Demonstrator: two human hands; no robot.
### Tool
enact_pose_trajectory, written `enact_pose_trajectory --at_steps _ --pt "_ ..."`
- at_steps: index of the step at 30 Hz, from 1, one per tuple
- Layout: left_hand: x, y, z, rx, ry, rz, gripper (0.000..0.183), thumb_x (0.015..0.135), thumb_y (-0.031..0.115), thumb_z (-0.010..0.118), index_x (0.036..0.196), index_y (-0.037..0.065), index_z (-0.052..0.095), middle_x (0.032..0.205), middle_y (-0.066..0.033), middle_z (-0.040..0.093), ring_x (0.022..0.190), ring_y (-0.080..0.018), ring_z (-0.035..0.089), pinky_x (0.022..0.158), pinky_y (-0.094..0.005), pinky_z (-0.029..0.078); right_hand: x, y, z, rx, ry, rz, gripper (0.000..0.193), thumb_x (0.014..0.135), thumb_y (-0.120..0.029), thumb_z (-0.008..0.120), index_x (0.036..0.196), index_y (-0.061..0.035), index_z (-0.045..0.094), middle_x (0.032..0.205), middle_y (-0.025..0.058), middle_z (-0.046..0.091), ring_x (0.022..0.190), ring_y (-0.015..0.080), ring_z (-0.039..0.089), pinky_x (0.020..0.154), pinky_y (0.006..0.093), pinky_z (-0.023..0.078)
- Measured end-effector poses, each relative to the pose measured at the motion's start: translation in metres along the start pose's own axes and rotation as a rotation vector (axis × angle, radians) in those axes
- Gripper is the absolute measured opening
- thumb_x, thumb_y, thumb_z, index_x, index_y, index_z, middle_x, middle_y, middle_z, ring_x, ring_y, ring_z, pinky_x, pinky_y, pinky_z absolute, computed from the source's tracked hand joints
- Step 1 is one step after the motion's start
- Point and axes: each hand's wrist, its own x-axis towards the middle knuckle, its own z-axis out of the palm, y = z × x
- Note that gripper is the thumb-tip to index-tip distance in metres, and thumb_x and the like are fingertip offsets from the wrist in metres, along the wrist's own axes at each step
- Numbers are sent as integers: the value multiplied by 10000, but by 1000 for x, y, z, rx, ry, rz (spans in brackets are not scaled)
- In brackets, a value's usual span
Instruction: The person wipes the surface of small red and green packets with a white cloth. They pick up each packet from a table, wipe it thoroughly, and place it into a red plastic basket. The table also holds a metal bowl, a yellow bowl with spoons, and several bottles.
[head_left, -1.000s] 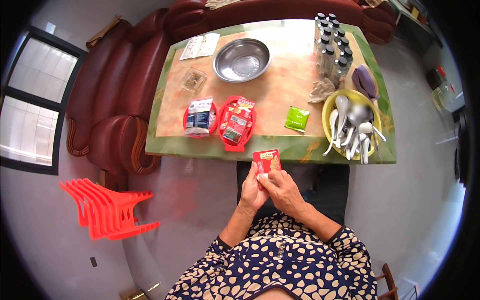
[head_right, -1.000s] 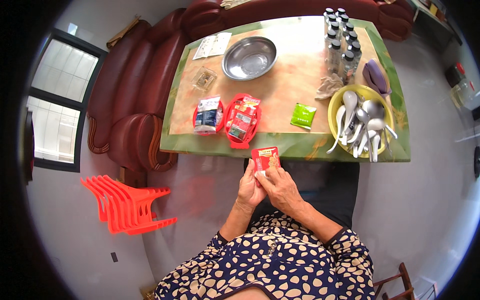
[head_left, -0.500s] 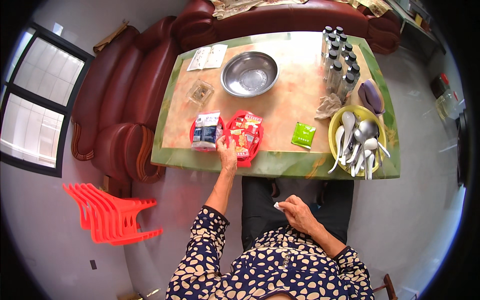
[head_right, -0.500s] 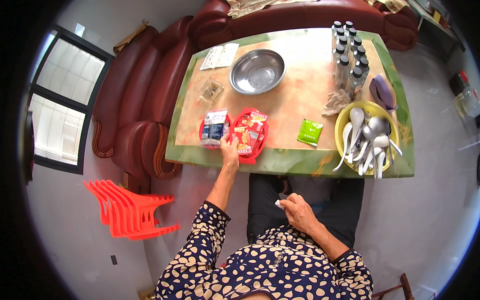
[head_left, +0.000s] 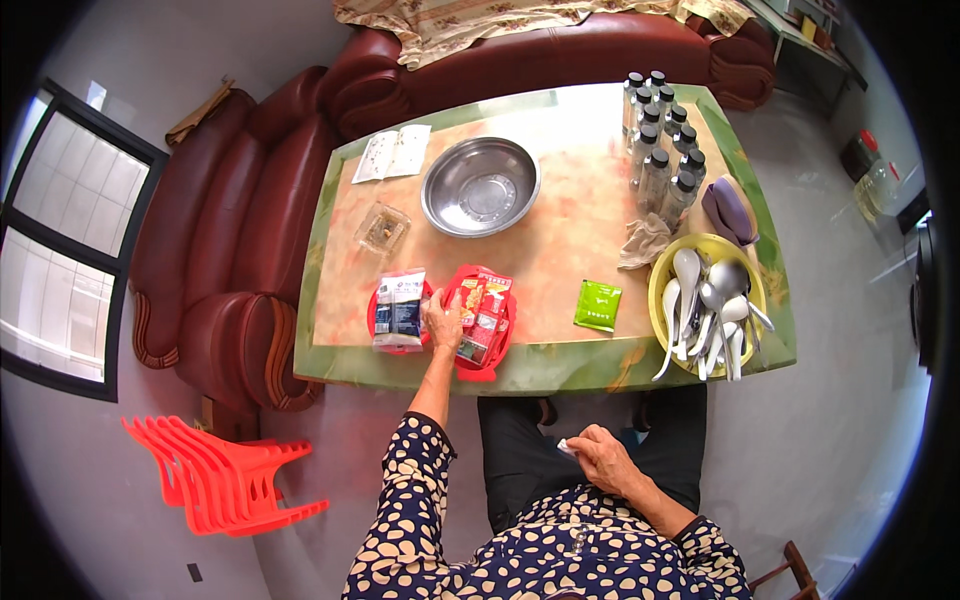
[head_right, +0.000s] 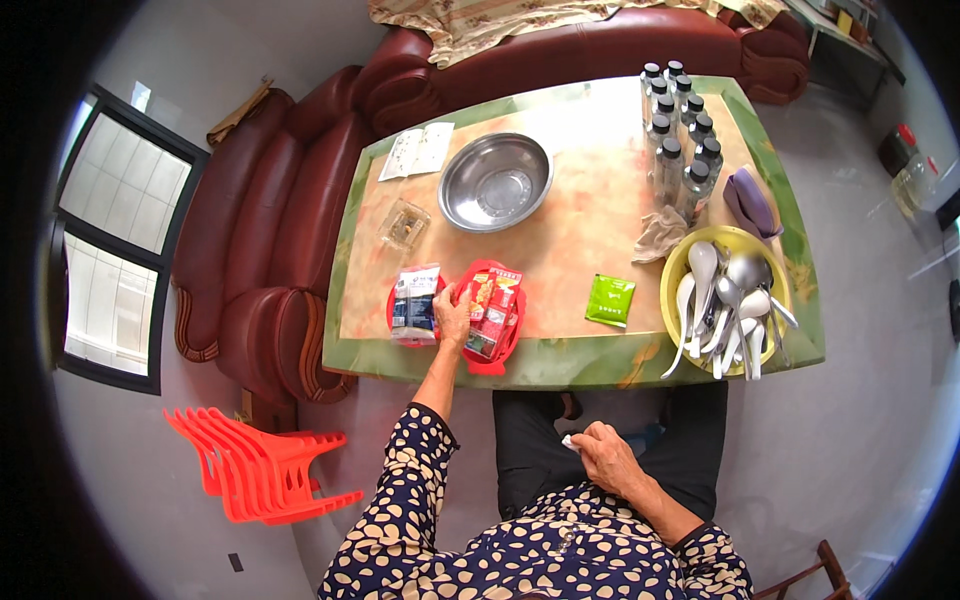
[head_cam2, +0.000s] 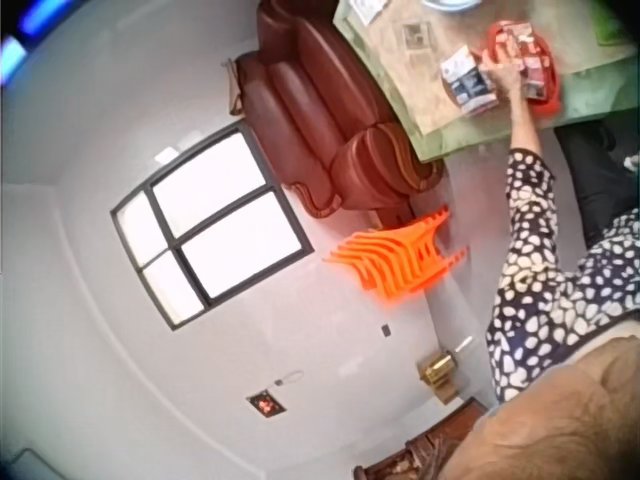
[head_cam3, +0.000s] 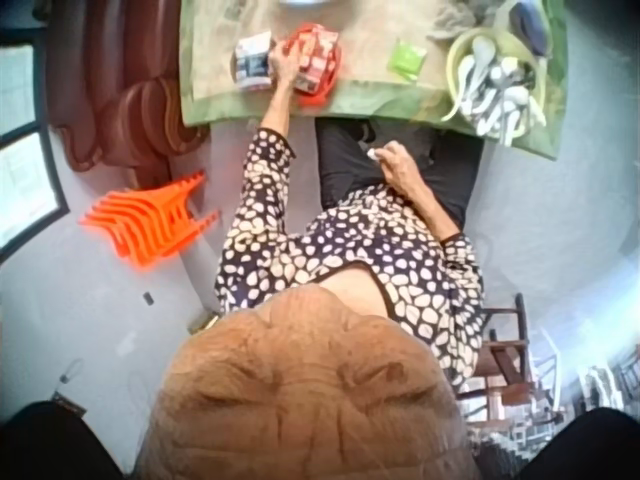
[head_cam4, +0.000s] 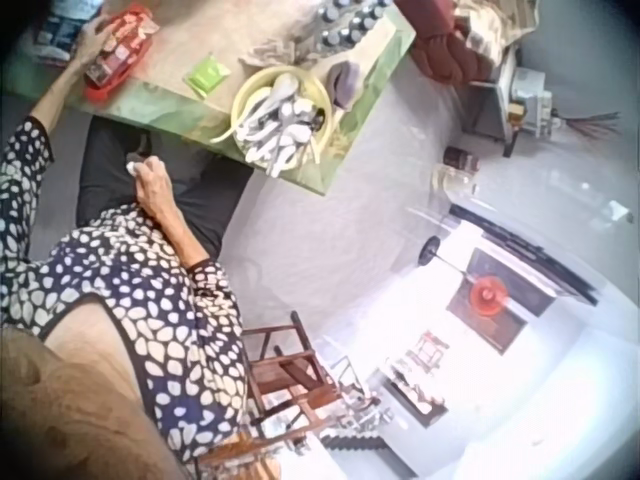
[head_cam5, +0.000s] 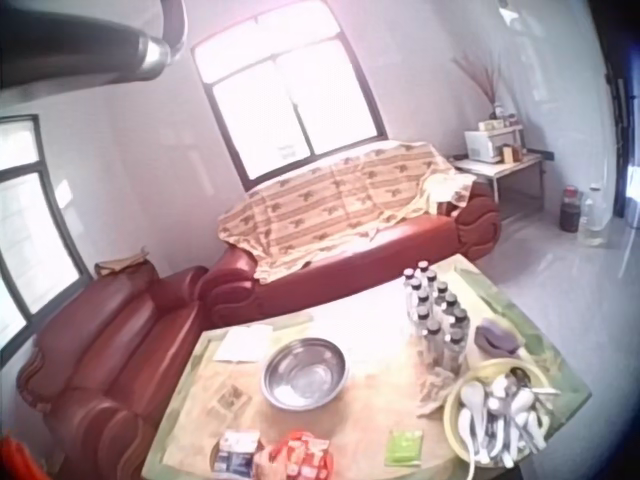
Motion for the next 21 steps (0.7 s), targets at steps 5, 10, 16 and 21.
enact_pose_trajectory --at_steps 5,10,16,21 --pt "-18 34 -3 321 -3 -18 562 789 500 695 1204 125 633 1205 -134 552 1161 -338 460 982 -524 342 0 2 -1 0 -8 21 215 806 11 606 1005 -55 657 881 127 556 863 321 566 732 387 476" --pt "-25 50 4 488 133 17 649 752 584 696 1243 174 589 1266 -122 492 1188 -349 409 948 -546 340 0 5 -6 22 0 72 215 805 7 599 1006 -46 652 900 123 554 882 317 564 749 386 474" --pt "-59 104 54 234 4 497 525 768 358 757 1164 66 573 1121 -138 566 1100 -334 494 951 -468 382 -6 12 -11 27 28 89 208 812 -5 599 1011 -35 651 914 121 551 885 307 562 765 387 477" --pt "-107 110 134 138 -337 234 728 684 507 776 1205 56 541 1135 -172 538 1113 -367 485 934 -493 406 -11 13 -22 54 76 106 218 816 0 598 1022 -40 656 921 122 551 881 305 562 768 381 478"
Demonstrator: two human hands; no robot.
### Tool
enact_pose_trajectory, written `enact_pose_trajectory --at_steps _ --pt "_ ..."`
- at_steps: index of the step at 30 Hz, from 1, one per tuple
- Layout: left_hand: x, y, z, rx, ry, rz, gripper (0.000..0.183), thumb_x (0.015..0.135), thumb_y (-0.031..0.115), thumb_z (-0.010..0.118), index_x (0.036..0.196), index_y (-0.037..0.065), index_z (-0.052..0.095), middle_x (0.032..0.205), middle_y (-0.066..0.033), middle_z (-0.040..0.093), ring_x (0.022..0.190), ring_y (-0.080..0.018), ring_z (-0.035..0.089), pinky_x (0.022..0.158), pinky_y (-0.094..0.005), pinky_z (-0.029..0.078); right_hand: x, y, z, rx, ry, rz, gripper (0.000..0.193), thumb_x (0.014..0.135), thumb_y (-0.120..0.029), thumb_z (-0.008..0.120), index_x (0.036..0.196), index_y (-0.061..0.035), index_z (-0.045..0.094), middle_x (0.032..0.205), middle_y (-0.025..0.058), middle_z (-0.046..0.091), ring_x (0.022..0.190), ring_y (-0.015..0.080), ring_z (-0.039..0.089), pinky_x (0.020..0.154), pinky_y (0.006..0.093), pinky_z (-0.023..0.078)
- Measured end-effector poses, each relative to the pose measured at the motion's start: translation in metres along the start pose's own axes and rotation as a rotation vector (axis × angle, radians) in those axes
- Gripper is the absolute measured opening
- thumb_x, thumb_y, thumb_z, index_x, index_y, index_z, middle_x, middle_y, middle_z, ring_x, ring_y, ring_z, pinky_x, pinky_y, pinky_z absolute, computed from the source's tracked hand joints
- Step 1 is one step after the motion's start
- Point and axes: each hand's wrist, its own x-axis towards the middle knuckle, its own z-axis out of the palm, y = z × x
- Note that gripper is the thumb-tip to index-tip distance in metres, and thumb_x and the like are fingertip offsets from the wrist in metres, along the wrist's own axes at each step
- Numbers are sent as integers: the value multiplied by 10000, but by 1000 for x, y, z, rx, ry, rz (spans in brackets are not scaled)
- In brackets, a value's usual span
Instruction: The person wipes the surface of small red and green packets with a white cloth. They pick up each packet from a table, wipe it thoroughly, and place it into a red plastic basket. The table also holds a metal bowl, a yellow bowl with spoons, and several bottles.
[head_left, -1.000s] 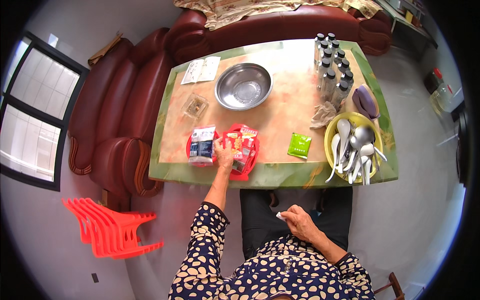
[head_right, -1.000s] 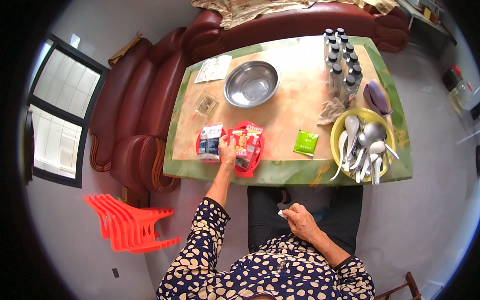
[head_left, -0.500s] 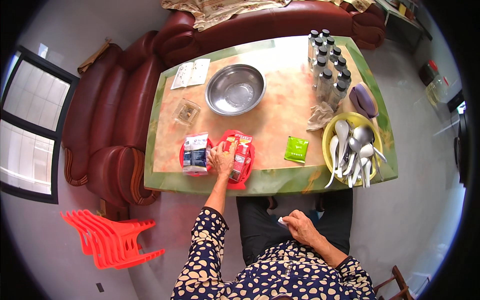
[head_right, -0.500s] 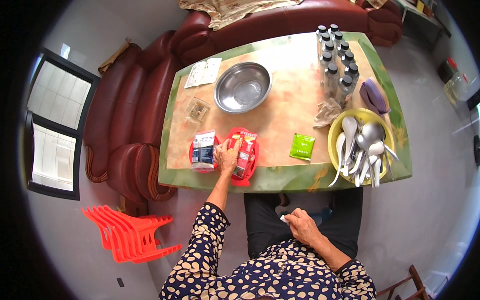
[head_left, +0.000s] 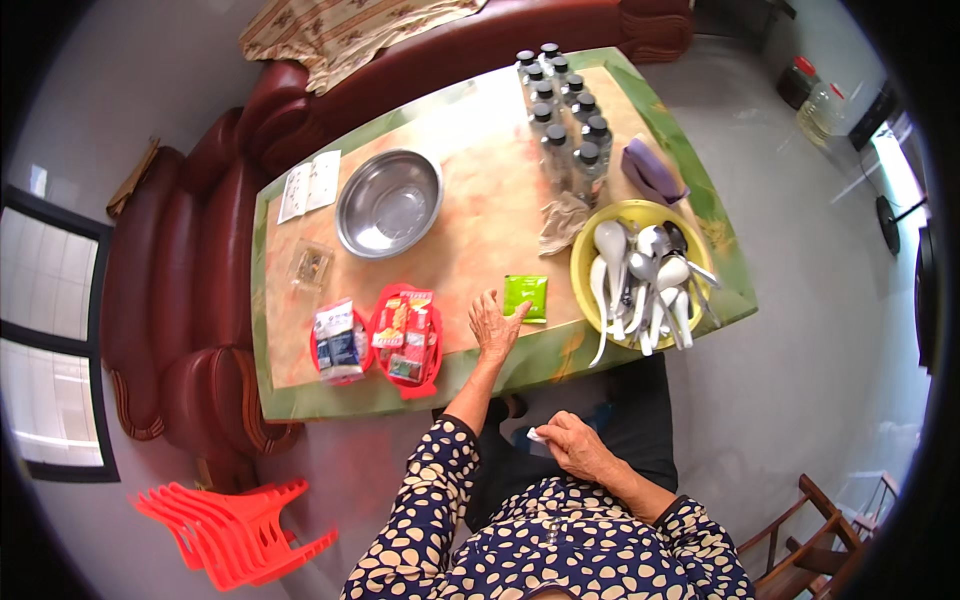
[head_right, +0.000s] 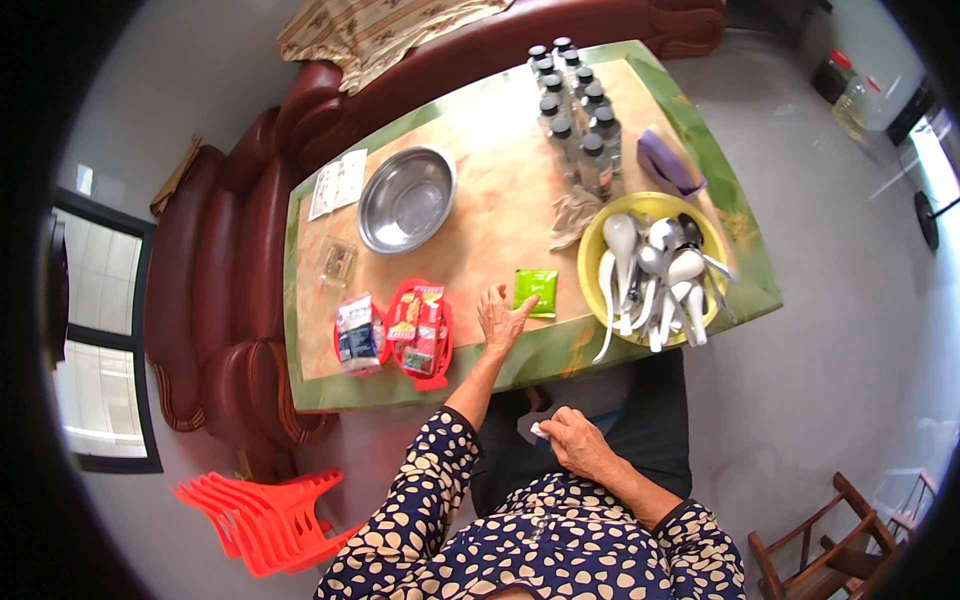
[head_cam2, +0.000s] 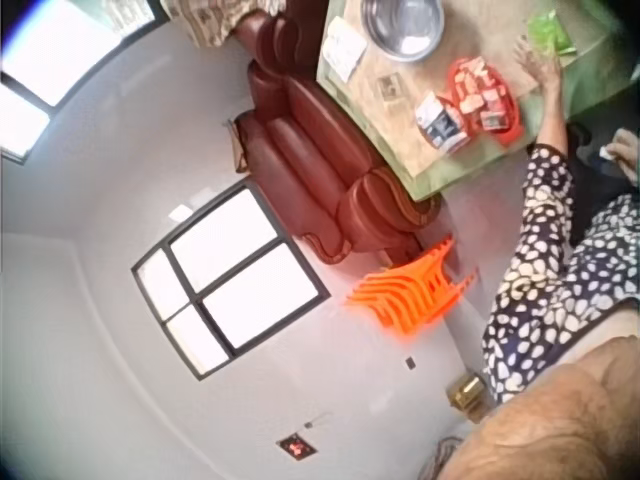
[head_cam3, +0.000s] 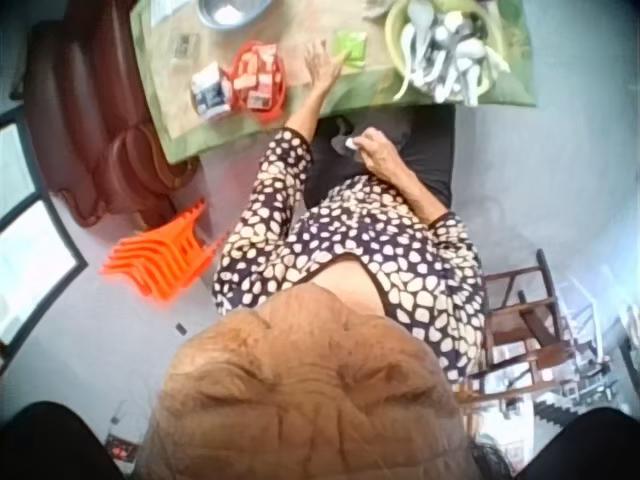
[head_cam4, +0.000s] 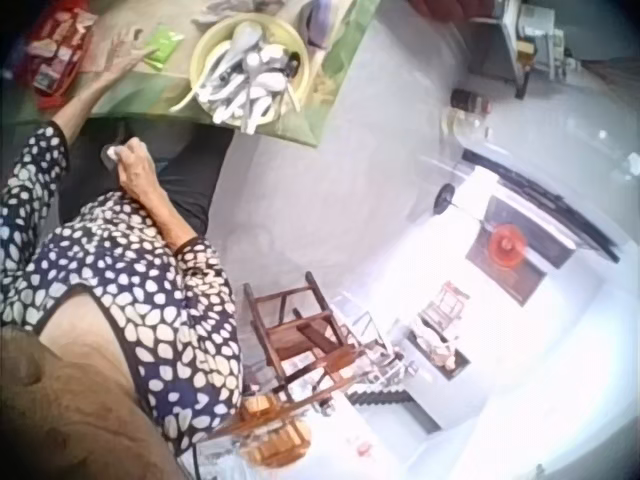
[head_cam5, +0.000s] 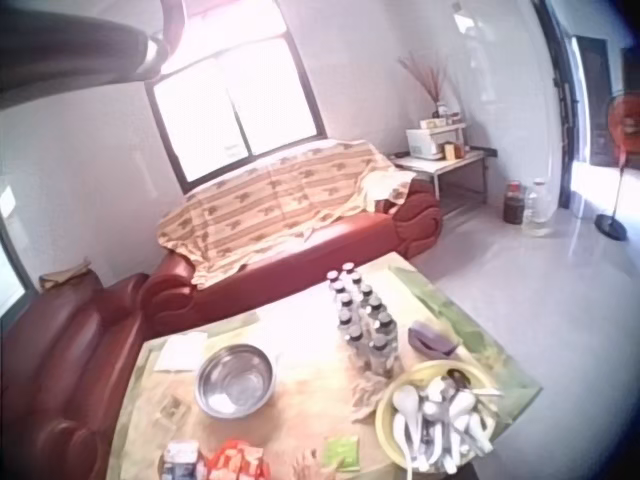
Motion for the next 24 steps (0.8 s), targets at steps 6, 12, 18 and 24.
enact_pose_trajectory --at_steps 6,12,18,24 --pt "4 40 23 122 -107 -276 762 570 351 879 1128 25 474 1175 -179 502 1135 -374 460 947 -486 427 -23 16 -15 17 84 79 228 820 -1 584 1026 -55 663 922 121 562 883 304 580 773 379 487" --pt "14 40 12 188 -197 -413 845 492 313 900 1144 -3 465 1208 -201 495 1171 -372 460 956 -490 452 -25 23 -12 43 89 87 218 824 -13 583 1020 -56 666 919 119 565 881 307 584 775 387 489" --pt "13 38 -3 105 -295 -465 836 482 293 898 1139 -19 486 1160 -238 586 1088 -365 592 891 -442 514 -27 22 -12 21 131 40 179 824 -1 585 982 -28 665 927 124 581 880 304 589 769 366 494" --pt "-18 -9 -5 -406 -305 -278 417 602 191 846 948 13 695 882 -109 719 813 -225 679 739 -373 526 -30 18 -14 15 127 31 200 820 -7 574 992 -46 667 924 126 565 883 312 583 775 390 488"
